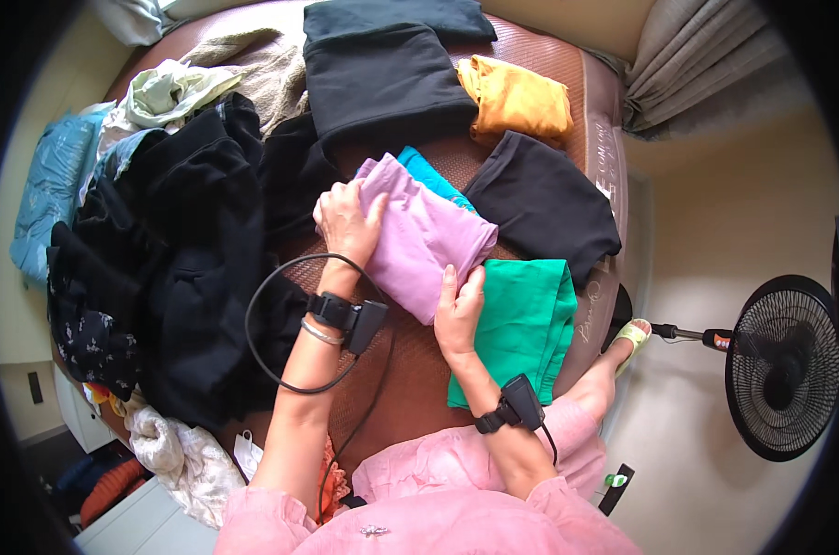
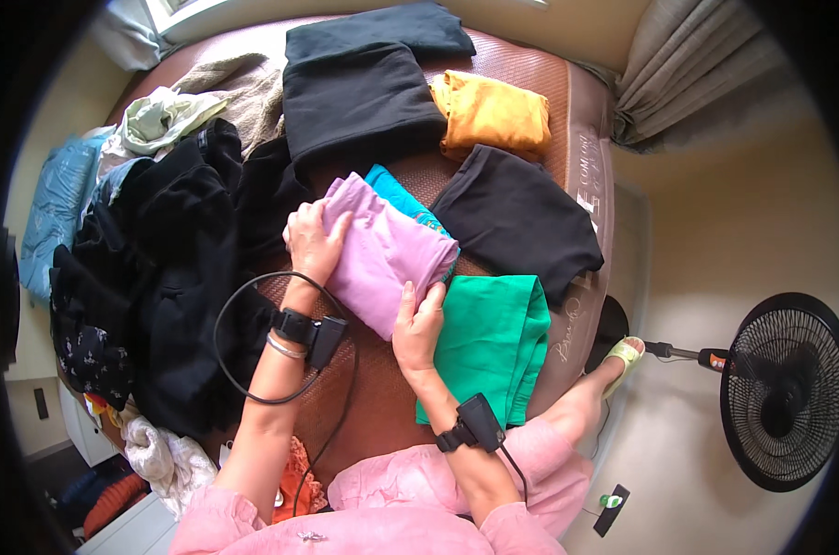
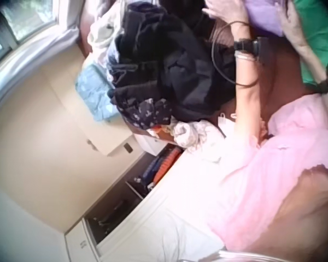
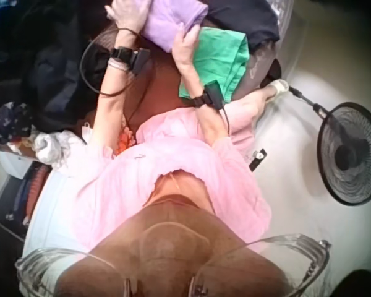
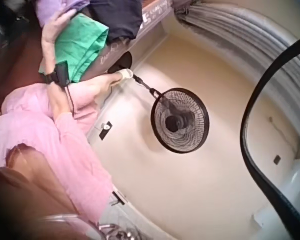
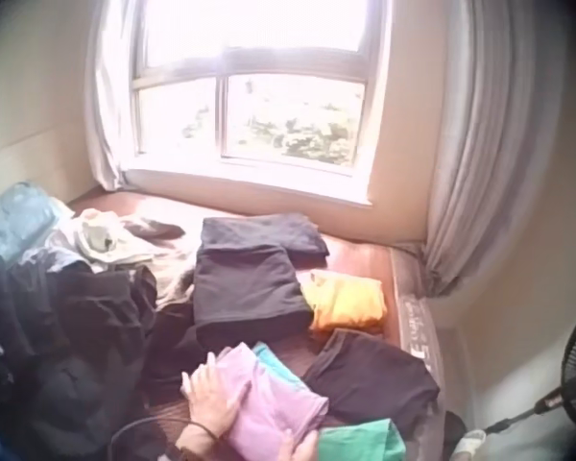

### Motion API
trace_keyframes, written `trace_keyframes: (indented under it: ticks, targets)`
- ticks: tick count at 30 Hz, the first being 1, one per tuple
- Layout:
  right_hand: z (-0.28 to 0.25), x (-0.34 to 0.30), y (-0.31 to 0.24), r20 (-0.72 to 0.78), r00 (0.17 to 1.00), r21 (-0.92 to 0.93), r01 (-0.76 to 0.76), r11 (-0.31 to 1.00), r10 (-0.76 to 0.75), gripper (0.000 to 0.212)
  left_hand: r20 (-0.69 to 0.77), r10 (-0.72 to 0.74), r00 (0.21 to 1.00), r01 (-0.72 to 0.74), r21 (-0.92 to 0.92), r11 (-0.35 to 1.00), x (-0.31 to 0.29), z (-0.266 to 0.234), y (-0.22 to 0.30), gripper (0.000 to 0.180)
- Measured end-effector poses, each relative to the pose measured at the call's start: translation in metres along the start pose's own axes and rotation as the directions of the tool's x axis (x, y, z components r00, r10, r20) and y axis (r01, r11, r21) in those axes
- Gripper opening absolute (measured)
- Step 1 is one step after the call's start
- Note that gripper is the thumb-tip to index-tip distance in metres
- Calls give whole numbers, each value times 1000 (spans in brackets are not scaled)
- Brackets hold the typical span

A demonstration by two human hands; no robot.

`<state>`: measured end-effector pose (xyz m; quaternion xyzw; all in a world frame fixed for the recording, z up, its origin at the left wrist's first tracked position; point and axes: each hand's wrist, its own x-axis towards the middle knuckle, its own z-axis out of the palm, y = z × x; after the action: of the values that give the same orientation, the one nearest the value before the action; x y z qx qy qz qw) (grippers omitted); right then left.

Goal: Sort and fold various clothing items including shirts and pants on a bed.

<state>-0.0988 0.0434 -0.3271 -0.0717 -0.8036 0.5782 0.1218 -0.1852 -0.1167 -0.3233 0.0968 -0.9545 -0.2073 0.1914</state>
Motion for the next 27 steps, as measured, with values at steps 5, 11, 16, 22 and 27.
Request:
trace_keyframes:
  ticks: [5, 11, 16, 22, 27]
  targets:
    - [-3, -3, -6, -118, 990, 104, 88, 991, -75, 25, -81, 147, 986, -165, -320, 933, 26, -19, 27, 25]
    - [-9, 9, 5, -69, 998, -348, -22, 937, -2, 52, 16, 169, 985, -170, 127, 977, 17, 29, 15, 54]
    - [0, 19, -12, 217, 937, -713, 343, 612, -273, 61, 56, 142, 988, -150, 181, 972, -14, 11, 28, 52]
    - [26, 57, 30, 277, 821, -660, 540, 522, -499, 52, 20, 28, 999, -30, 135, 990, 1, 56, 24, 57]
    - [30, 75, 52, 384, 866, -739, 496, 456, -320, 54, 270, -52, 961, 52, 10, 999, 14, 38, 26, 68]
